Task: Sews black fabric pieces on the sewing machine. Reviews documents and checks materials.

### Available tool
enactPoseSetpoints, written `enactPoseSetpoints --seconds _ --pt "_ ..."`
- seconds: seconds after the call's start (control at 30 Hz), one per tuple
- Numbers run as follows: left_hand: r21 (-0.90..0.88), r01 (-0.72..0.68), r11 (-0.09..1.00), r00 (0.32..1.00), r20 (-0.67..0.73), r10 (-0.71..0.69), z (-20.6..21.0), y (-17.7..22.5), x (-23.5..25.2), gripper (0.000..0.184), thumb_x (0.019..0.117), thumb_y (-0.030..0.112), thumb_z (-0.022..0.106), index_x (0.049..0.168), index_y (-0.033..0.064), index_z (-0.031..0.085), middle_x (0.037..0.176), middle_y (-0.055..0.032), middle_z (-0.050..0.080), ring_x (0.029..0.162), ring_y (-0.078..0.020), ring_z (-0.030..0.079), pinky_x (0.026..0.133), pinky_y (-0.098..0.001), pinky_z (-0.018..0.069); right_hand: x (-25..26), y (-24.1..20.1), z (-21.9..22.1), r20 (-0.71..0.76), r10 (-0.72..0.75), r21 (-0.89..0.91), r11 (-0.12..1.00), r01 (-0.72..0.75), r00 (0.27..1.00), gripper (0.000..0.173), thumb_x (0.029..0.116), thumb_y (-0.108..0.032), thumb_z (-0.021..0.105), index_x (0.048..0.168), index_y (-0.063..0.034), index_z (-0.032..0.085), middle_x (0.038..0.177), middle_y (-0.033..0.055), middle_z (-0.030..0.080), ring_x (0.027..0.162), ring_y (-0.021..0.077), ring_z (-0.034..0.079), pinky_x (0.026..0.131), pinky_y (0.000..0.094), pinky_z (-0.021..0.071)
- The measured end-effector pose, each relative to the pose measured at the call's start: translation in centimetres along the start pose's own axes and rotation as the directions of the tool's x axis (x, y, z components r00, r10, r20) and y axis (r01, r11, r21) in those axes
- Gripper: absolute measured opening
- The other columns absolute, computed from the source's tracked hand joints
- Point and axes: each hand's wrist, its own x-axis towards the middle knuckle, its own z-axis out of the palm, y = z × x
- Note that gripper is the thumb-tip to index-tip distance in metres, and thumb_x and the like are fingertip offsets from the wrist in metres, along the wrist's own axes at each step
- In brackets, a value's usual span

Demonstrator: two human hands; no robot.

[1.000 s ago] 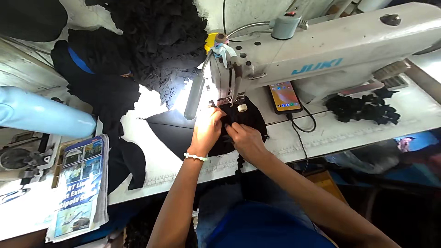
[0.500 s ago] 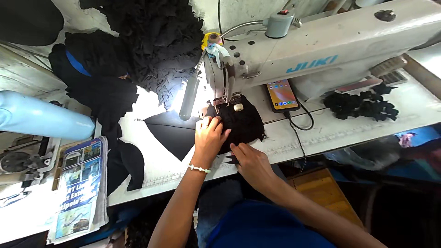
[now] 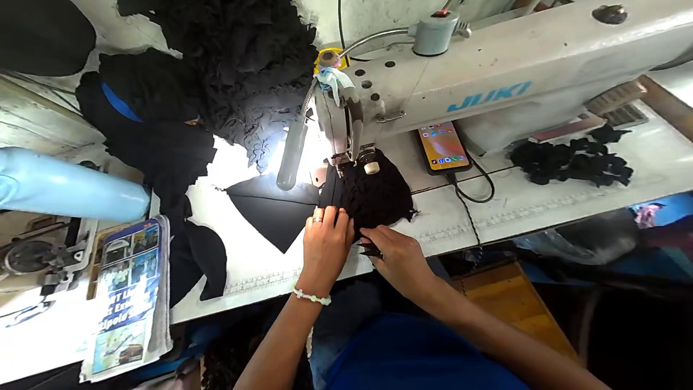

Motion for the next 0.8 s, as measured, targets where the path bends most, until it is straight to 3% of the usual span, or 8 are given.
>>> enactPoseSetpoints --seconds 0.07,0.2,0.3,0.4,0.5,0.63,0.73,0.8 --pt "-0.088 -0.003 0.996 0.999 -0.041 -0.001 -0.1 -0.4 1.1 0.022 0.0958 0.014 0.058 0.084 0.0034 0.072 0.093 -0.0132 0.071 0.089 -0.0311 0.068 0.072 -0.0417 0.0523 0.1 -0.1 0.2 0.003 -0.022 -0.040 0.999 0.022 1.000 0.019 0.0878 -0.013 0.069 0.098 0.0015 0.075 0.082 0.0131 0.071 0.069 0.0264 0.072 0.058 0.0354 0.0589" --pt "-0.202 0.007 0.979 0.999 0.042 0.002 0.8 -1.4 3.1 0.020 0.0983 0.018 0.064 0.103 0.0028 0.076 0.117 -0.0130 0.074 0.115 -0.0327 0.068 0.094 -0.0501 0.0525 0.5 -0.2 -0.4 0.065 -0.066 -0.080 0.994 0.071 0.996 0.020 0.0809 -0.015 0.076 0.094 0.0002 0.075 0.076 0.0136 0.067 0.064 0.0281 0.069 0.052 0.0380 0.0559" --pt "-0.127 0.016 0.992 0.997 0.073 -0.007 1.4 -1.4 3.0 0.025 0.0960 0.029 0.069 0.103 0.0065 0.077 0.119 -0.0112 0.073 0.114 -0.0325 0.067 0.092 -0.0540 0.0503 1.7 0.3 -1.6 0.068 -0.033 0.000 0.999 0.033 0.997 0.012 0.0871 -0.013 0.073 0.092 -0.0023 0.075 0.094 0.0157 0.069 0.072 0.0279 0.070 0.056 0.0392 0.0581" --pt "-0.096 0.038 0.995 0.997 0.076 -0.031 1.7 -1.3 2.3 0.030 0.0970 0.033 0.067 0.110 0.0067 0.076 0.126 -0.0102 0.071 0.117 -0.0321 0.065 0.092 -0.0537 0.0487 3.0 1.5 -1.5 0.051 -0.041 -0.026 0.999 0.042 0.998 0.021 0.0961 -0.011 0.064 0.113 -0.0024 0.074 0.116 0.0160 0.073 0.086 0.0299 0.075 0.065 0.0417 0.0616" --pt "-0.068 0.030 0.997 0.995 0.098 -0.024 1.5 -1.4 2.0 0.038 0.0988 0.036 0.064 0.122 0.0074 0.072 0.131 -0.0104 0.069 0.120 -0.0321 0.065 0.092 -0.0529 0.0492 2.7 2.5 -0.7 0.102 -0.066 -0.111 0.991 0.077 0.993 0.027 0.0963 -0.015 0.065 0.119 -0.0007 0.072 0.099 0.0167 0.069 0.071 0.0301 0.072 0.056 0.0405 0.0586" --pt "-0.103 0.033 0.994 0.990 0.141 -0.018 0.9 -1.7 1.5 0.041 0.1042 0.040 0.053 0.129 0.0135 0.071 0.138 -0.0084 0.066 0.125 -0.0304 0.062 0.096 -0.0545 0.0468 1.8 2.6 -1.4 0.147 -0.039 -0.082 0.995 0.052 0.988 0.020 0.0932 -0.014 0.067 0.106 0.0007 0.072 0.091 0.0176 0.069 0.066 0.0301 0.070 0.053 0.0416 0.0568" --pt "-0.151 0.052 0.987 0.991 0.131 -0.033 1.0 -1.8 1.7 0.032 0.1049 0.030 0.054 0.126 0.0139 0.073 0.136 -0.0069 0.067 0.123 -0.0298 0.062 0.095 -0.0546 0.0455 2.0 2.6 -1.7 0.146 -0.035 -0.061 0.997 0.044 0.989 0.016 0.0906 -0.011 0.069 0.103 -0.0004 0.073 0.093 0.0181 0.067 0.067 0.0302 0.069 0.053 0.0413 0.0565" --pt "-0.122 0.040 0.992 0.989 0.145 -0.022 1.0 -1.6 1.8 0.034 0.1017 0.032 0.059 0.127 0.0140 0.072 0.137 -0.0074 0.066 0.122 -0.0311 0.062 0.093 -0.0557 0.0448 2.4 2.6 -2.0 0.162 -0.032 -0.055 0.998 0.041 0.986 0.015 0.0893 -0.010 0.071 0.101 -0.0007 0.073 0.101 0.0190 0.067 0.073 0.0310 0.071 0.057 0.0418 0.0585"
